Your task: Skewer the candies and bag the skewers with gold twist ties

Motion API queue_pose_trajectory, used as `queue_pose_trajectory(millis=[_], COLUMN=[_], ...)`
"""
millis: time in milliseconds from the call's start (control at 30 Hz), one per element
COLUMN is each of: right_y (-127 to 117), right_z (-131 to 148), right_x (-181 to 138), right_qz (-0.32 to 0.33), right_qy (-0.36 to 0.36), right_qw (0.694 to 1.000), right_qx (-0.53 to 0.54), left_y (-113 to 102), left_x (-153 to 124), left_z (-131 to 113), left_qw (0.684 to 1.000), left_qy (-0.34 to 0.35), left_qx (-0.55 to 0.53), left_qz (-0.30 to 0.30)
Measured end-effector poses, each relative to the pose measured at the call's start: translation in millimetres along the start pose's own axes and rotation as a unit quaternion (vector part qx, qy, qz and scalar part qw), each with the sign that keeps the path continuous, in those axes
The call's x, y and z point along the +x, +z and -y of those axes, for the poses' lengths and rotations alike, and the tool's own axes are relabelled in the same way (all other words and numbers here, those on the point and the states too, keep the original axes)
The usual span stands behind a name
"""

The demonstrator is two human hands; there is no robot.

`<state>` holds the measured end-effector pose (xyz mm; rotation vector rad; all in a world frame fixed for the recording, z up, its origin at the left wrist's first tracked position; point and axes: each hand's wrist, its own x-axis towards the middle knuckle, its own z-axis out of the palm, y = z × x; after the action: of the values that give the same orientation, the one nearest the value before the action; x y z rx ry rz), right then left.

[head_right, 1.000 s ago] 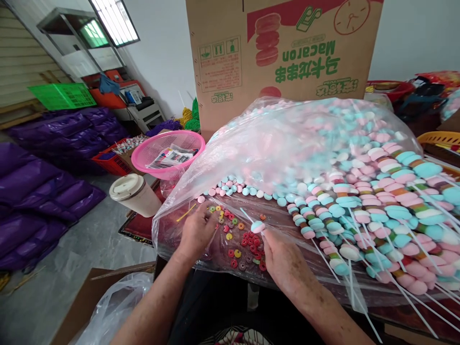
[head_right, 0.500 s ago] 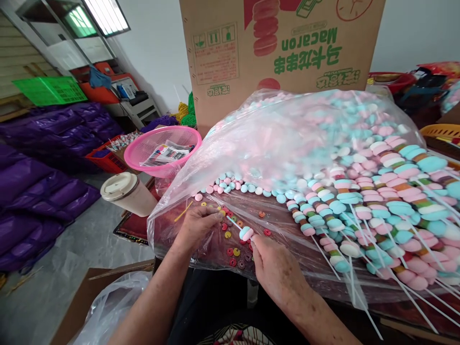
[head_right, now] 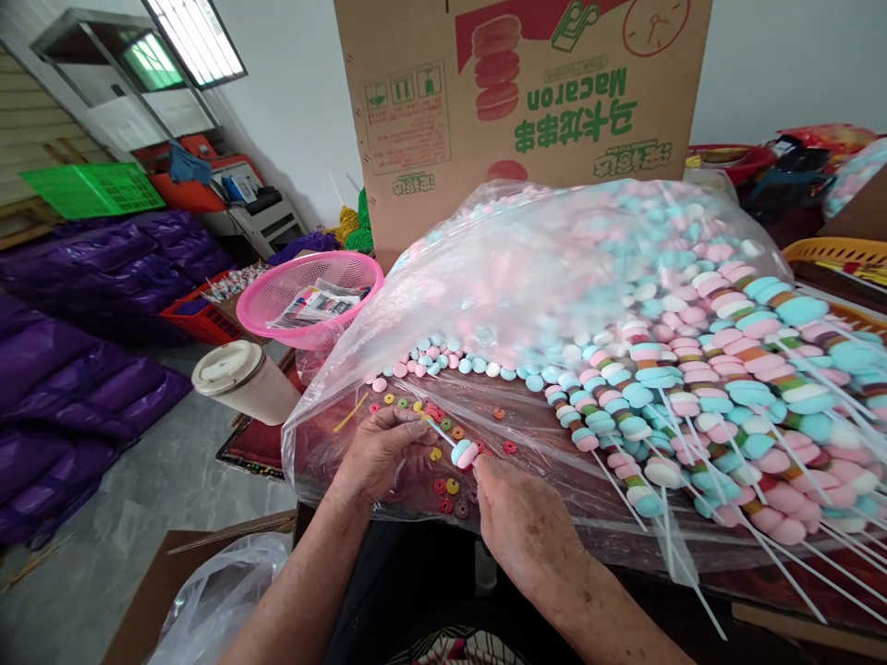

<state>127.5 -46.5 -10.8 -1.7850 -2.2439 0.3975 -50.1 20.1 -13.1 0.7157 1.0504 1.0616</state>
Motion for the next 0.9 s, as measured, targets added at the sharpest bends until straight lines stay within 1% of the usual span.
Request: queue_pose_trajectory(millis=[67, 133, 200, 267, 367, 500, 567, 667, 733, 767, 800, 833, 867, 900], right_y=[-1.4, -2.3, -2.0, 0.1, 6.1, 11.1, 9.4, 2.4, -3.2, -5.7, -7.9, -9.6, -10.8, -11.6], right_z=[2.4, 4.8, 6.4, 6.6, 3.8, -3.0, -5.4, -7.0, -8.5, -9.9, -12.1, -14.9, -18.4, -22.4], right_x=[-1.0, -1.9, -2.4, -2.1, -0.5, 0.8, 0.4, -1.3, -3.1, -4.0, -4.8, -5.4, -5.7, -5.8], right_qz=[0.028, 0.04, 0.031, 0.006, -0.015, -0.011, -0.011, -0.004, 0.005, 0.009, 0.013, 0.015, 0.013, 0.008], right_qy=[0.015, 0.022, 0.016, 0.008, 0.001, -0.044, -0.066, -0.096, -0.114, -0.114, -0.107, -0.093, -0.075, -0.055], right_qw=[0.999, 0.998, 0.999, 1.0, 0.999, 0.989, 0.984, 0.979, 0.971, 0.966, 0.963, 0.961, 0.963, 0.967], right_qx=[-0.019, -0.031, -0.029, -0.015, 0.031, 0.141, 0.163, 0.179, 0.211, 0.231, 0.248, 0.259, 0.26, 0.25], left_y=[1.1, 1.5, 1.0, -0.4, -3.1, -5.3, -6.0, -7.9, -8.6, -7.9, -6.1, -2.9, 1.7, 7.7], left_x=[-1.5, -3.1, -4.3, -5.1, -6.3, -8.2, -8.7, -8.1, -5.8, -4.1, -2.0, 0.5, 3.0, 5.6], left_z=[-0.6, -1.4, -1.7, -1.5, -1.5, -4.6, -6.3, -6.7, -4.5, -2.6, -0.4, 2.1, 4.8, 7.3], left_qw=[1.0, 1.0, 1.0, 0.999, 0.998, 0.997, 0.995, 0.989, 0.987, 0.99, 0.992, 0.989, 0.976, 0.945], left_qy=[0.009, 0.015, 0.019, 0.018, 0.014, -0.017, -0.041, -0.082, -0.097, -0.089, -0.064, -0.023, 0.03, 0.083], left_qx=[-0.002, -0.002, 0.006, 0.018, 0.024, 0.015, 0.012, 0.007, 0.016, 0.037, 0.075, 0.135, 0.217, 0.317], left_qz=[0.002, 0.008, 0.024, 0.039, 0.058, 0.08, 0.091, 0.125, 0.124, 0.107, 0.079, 0.048, 0.019, -0.005])
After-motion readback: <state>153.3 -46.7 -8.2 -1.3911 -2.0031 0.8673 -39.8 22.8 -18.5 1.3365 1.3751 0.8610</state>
